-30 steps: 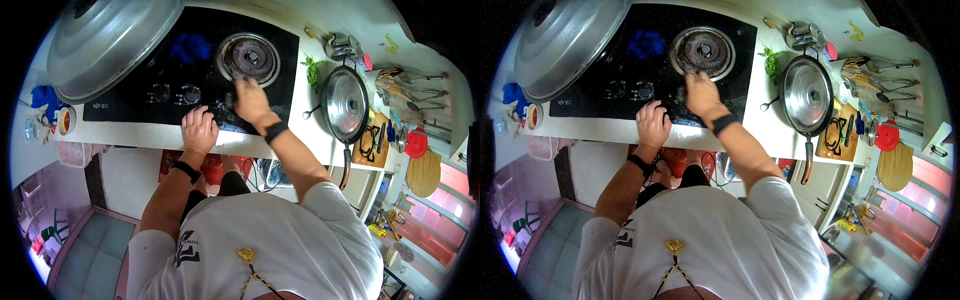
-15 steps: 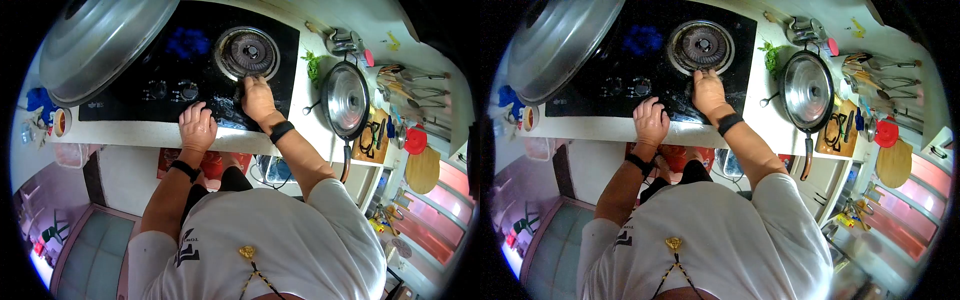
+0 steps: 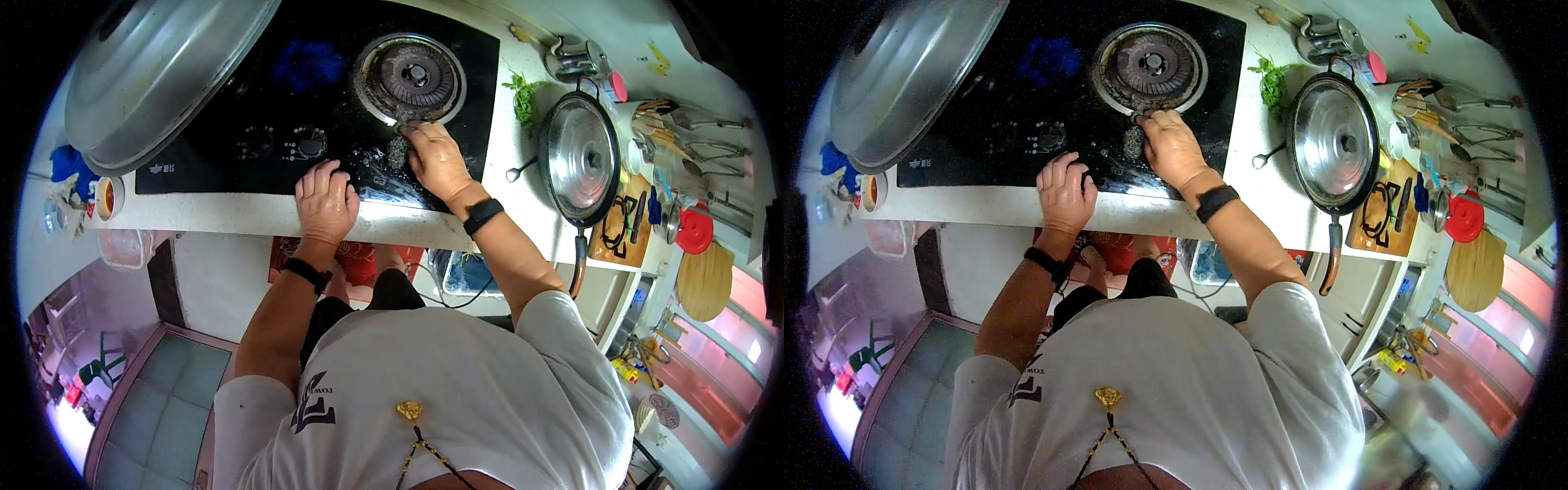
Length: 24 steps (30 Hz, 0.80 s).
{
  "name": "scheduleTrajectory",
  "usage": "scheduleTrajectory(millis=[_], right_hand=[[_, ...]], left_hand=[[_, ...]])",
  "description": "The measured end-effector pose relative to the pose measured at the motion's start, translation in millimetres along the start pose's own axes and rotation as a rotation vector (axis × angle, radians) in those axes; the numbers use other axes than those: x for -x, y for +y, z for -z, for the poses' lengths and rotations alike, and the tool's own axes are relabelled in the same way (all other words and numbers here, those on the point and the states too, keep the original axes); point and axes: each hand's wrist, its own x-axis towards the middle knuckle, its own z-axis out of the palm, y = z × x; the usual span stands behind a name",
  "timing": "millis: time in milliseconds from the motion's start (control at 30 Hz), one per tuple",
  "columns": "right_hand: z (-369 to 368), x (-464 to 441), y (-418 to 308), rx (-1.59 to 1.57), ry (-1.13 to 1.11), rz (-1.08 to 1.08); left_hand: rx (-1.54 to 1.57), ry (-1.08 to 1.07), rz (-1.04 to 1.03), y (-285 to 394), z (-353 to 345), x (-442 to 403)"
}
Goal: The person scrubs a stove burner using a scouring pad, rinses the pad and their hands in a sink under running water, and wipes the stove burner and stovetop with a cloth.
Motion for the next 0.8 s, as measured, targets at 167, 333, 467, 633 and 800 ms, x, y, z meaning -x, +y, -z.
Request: scheduleTrajectory(millis=[167, 333, 467, 633, 800], right_hand=[[-18, -9, -7, 0.016, 0.057, 0.102], [-35, -42, -23, 0.059, 0.087, -0.051], [-13, -19, -17, 0.023, 0.008, -0.077], [-33, -33, -13, -0.136, 0.067, -0.018], [-56, -70, -26, -0.119, 0.075, -0.139]], left_hand=[[0.015, 0.026, -0.007, -1, -1, 1], [0.018, 0.029, -0.007, -2, 0, 0], [0.026, 0.03, -0.01, -2, 0, 0], [-0.002, 0.053, -0.004, -2, -1, 0], [-0.015, 0.026, -0.004, 1, 3, -2]])
